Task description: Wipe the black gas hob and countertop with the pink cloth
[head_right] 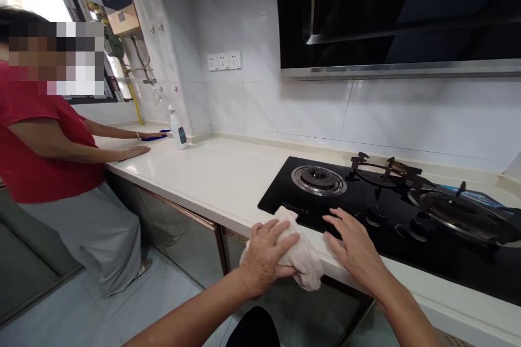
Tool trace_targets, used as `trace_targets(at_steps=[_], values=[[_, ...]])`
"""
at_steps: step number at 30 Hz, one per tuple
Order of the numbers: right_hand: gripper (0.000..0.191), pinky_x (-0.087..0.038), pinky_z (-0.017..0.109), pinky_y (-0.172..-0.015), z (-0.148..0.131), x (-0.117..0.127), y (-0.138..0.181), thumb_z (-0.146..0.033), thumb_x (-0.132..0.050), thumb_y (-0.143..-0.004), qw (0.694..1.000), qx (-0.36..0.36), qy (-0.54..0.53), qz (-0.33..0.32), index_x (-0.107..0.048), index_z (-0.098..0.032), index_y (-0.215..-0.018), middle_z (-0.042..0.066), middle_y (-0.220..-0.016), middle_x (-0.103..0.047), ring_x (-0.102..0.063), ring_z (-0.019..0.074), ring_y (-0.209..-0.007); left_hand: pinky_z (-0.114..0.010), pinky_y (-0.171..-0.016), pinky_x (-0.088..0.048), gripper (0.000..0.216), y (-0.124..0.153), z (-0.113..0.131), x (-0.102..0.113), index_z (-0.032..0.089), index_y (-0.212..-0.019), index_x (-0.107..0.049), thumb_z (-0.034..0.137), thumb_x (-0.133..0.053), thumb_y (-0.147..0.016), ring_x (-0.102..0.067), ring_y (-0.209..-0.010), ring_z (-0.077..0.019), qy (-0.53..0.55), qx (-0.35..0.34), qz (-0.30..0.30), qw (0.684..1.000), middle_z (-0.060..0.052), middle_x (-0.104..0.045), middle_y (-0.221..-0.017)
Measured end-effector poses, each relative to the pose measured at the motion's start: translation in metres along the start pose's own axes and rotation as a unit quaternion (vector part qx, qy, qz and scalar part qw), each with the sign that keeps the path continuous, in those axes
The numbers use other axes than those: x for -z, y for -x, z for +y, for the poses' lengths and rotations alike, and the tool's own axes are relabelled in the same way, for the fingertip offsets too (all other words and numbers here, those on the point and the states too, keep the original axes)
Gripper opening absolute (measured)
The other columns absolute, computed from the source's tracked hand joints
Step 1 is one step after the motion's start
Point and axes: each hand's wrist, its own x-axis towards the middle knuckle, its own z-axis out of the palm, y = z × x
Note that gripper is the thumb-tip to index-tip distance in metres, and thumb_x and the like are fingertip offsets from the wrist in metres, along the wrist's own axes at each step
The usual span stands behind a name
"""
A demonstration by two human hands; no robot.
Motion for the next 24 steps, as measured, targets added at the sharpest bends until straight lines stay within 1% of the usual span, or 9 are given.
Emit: trace_targets(at_steps=[4, 6, 8, 11, 14, 18, 20, 22, 24], values=[[0.057, -0.044, 0.060, -0.115, 0.022, -0.025, 0.015, -0.060, -0.047, -0.099, 0.997, -0.007, 0.074, -0.019, -0.060, -0.024, -0.142, 0.015, -0.157, -0.052, -0.044, 0.0362, -0.149, -0.050, -0.094, -0.043, 0.076, -0.010, 0.022, -0.011, 0.033, -0.140, -0.062, 0.075, -0.074, -0.078, -0.056, -0.124, -0.0370, 0.006, -0.022, -0.008, 1.000, -0.011, -0.064, -0.142], [0.060, -0.043, 0.061, -0.116, 0.024, -0.029, 0.018, -0.064, -0.045, -0.099, 0.996, -0.007, 0.088, -0.028, -0.060, -0.024, -0.142, 0.014, -0.158, -0.051, -0.042, 0.0367, -0.150, -0.048, -0.092, -0.042, 0.074, -0.012, 0.020, -0.011, 0.031, -0.139, -0.062, 0.074, -0.072, -0.080, -0.058, -0.119, -0.0343, 0.010, -0.038, -0.020, 0.999, -0.011, -0.065, -0.140], [0.060, -0.041, 0.062, -0.117, 0.026, -0.029, 0.021, -0.065, -0.043, -0.099, 0.994, -0.004, 0.096, -0.045, -0.060, -0.027, -0.143, 0.012, -0.158, -0.051, -0.042, 0.0362, -0.150, -0.047, -0.092, -0.041, 0.073, -0.010, 0.007, -0.006, 0.029, -0.139, -0.061, 0.074, -0.069, -0.082, -0.060, -0.115, -0.0318, 0.010, -0.055, -0.031, 0.998, -0.011, -0.065, -0.139], [0.062, -0.038, 0.063, -0.119, 0.029, -0.025, 0.025, -0.065, -0.044, -0.100, 0.992, -0.008, 0.101, -0.071, -0.054, -0.030, -0.150, 0.009, -0.159, -0.051, -0.042, 0.0352, -0.150, -0.049, -0.096, -0.037, 0.073, 0.003, -0.028, 0.006, 0.028, -0.137, -0.062, 0.077, -0.065, -0.083, -0.061, -0.115, -0.0321, -0.002, -0.060, -0.026, 0.998, -0.012, -0.067, -0.135], [0.062, -0.038, 0.063, -0.120, 0.029, -0.025, 0.029, -0.066, -0.045, -0.099, 0.993, -0.018, 0.091, -0.076, -0.053, -0.032, -0.150, 0.008, -0.160, -0.050, -0.042, 0.0352, -0.150, -0.051, -0.102, -0.034, 0.075, 0.024, -0.079, 0.026, 0.028, -0.132, -0.065, 0.082, -0.064, -0.080, -0.061, -0.117, -0.0336, -0.017, -0.023, -0.020, 0.999, -0.013, -0.069, -0.130], [0.061, -0.039, 0.062, -0.120, 0.025, -0.026, 0.028, -0.067, -0.046, -0.098, 0.995, -0.025, 0.077, -0.065, -0.056, -0.033, -0.148, 0.006, -0.158, -0.052, -0.044, 0.0357, -0.148, -0.052, -0.106, -0.033, 0.082, 0.047, -0.152, 0.071, 0.026, -0.131, -0.066, 0.082, -0.073, -0.072, -0.058, -0.122, -0.0363, -0.065, 0.086, -0.103, 0.989, -0.015, -0.067, -0.131], [0.061, -0.038, 0.063, -0.120, 0.023, -0.026, 0.027, -0.067, -0.045, -0.099, 0.995, -0.027, 0.076, -0.060, -0.057, -0.033, -0.148, 0.007, -0.158, -0.052, -0.045, 0.0356, -0.148, -0.052, -0.106, -0.035, 0.081, 0.051, -0.181, 0.095, 0.023, -0.130, -0.065, 0.079, -0.075, -0.072, -0.056, -0.124, -0.0375, -0.100, 0.134, -0.144, 0.975, -0.016, -0.066, -0.130], [0.060, -0.037, 0.062, -0.120, 0.020, -0.026, 0.025, -0.067, -0.042, -0.100, 0.995, -0.032, 0.074, -0.061, -0.058, -0.032, -0.146, 0.007, -0.158, -0.053, -0.046, 0.0349, -0.147, -0.051, -0.103, -0.039, 0.076, 0.050, -0.200, 0.115, 0.021, -0.128, -0.065, 0.076, -0.075, -0.076, -0.057, -0.120, -0.0371, -0.129, 0.157, -0.184, 0.962, -0.017, -0.066, -0.127], [0.061, -0.037, 0.061, -0.121, 0.018, -0.025, 0.022, -0.067, -0.040, -0.101, 0.994, -0.038, 0.072, -0.068, -0.059, -0.031, -0.146, 0.008, -0.158, -0.052, -0.045, 0.0341, -0.148, -0.048, -0.097, -0.043, 0.067, 0.045, -0.211, 0.129, 0.021, -0.121, -0.066, 0.073, -0.072, -0.081, -0.058, -0.111, -0.0351, -0.141, 0.155, -0.221, 0.952, -0.015, -0.066, -0.120]])
